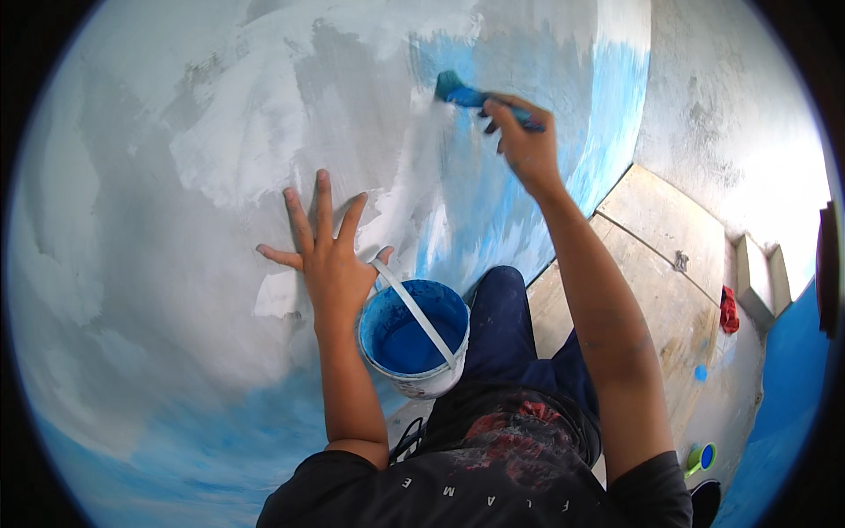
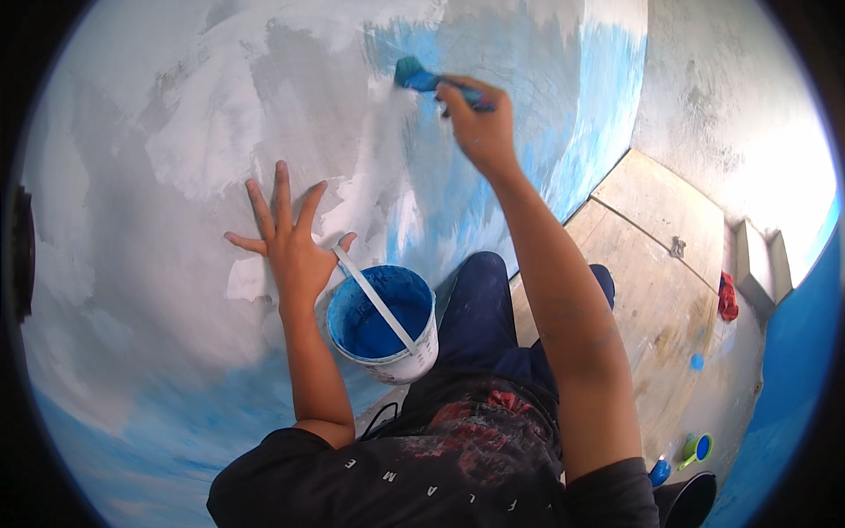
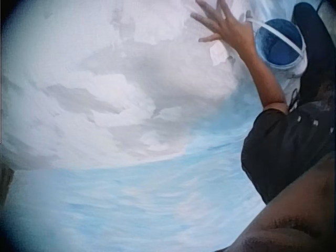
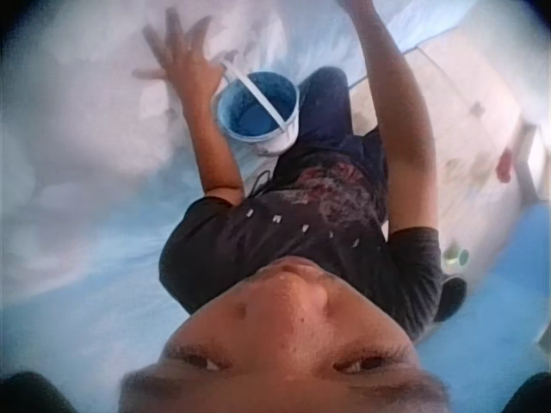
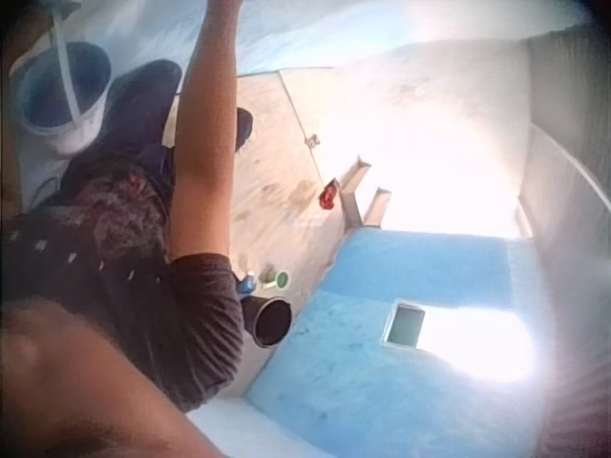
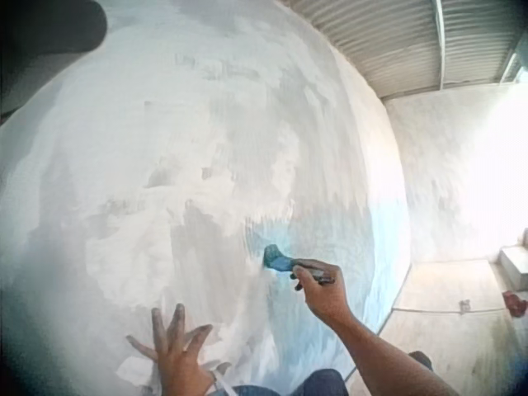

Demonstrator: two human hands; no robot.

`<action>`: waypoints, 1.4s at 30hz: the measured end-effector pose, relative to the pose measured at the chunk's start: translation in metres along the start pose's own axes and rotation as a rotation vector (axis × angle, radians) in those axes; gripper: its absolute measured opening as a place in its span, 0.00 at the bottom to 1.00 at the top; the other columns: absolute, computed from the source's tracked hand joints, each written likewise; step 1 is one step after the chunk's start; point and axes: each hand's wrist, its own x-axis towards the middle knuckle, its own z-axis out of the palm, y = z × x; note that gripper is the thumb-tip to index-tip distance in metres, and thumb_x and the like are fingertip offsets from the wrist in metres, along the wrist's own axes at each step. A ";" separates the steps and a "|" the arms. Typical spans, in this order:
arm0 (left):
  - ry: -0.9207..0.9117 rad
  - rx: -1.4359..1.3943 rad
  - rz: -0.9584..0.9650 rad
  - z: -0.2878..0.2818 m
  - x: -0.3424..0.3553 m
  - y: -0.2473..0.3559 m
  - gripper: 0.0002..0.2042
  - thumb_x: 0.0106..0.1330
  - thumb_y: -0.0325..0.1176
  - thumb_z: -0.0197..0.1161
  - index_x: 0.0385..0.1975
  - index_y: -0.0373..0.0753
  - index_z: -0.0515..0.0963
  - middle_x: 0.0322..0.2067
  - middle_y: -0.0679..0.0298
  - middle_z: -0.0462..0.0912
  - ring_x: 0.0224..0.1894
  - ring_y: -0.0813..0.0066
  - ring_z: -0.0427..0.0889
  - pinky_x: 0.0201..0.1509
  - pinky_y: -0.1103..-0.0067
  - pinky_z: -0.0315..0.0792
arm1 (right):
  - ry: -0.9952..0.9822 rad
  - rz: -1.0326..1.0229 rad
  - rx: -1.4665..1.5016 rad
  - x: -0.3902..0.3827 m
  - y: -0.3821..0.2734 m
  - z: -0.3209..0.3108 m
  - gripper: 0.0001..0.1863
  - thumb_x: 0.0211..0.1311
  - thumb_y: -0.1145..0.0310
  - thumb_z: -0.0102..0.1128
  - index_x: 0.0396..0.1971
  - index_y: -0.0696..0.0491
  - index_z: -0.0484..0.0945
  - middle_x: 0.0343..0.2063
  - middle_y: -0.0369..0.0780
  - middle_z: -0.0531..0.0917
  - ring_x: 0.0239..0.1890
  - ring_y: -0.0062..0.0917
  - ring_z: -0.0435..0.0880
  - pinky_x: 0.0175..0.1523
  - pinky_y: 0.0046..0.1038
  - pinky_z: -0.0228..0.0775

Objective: The person paints a concrete wall with blue paint using a brush, frequently dipping the brush into a bucket of paint.

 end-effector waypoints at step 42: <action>0.090 0.129 0.108 0.006 -0.002 -0.008 0.39 0.42 0.62 0.84 0.60 0.66 0.82 0.81 0.63 0.52 0.84 0.50 0.37 0.64 0.26 0.08 | -0.203 0.236 -0.085 -0.021 -0.023 -0.009 0.15 0.67 0.63 0.64 0.39 0.61 0.90 0.25 0.40 0.89 0.26 0.18 0.81 0.33 0.24 0.73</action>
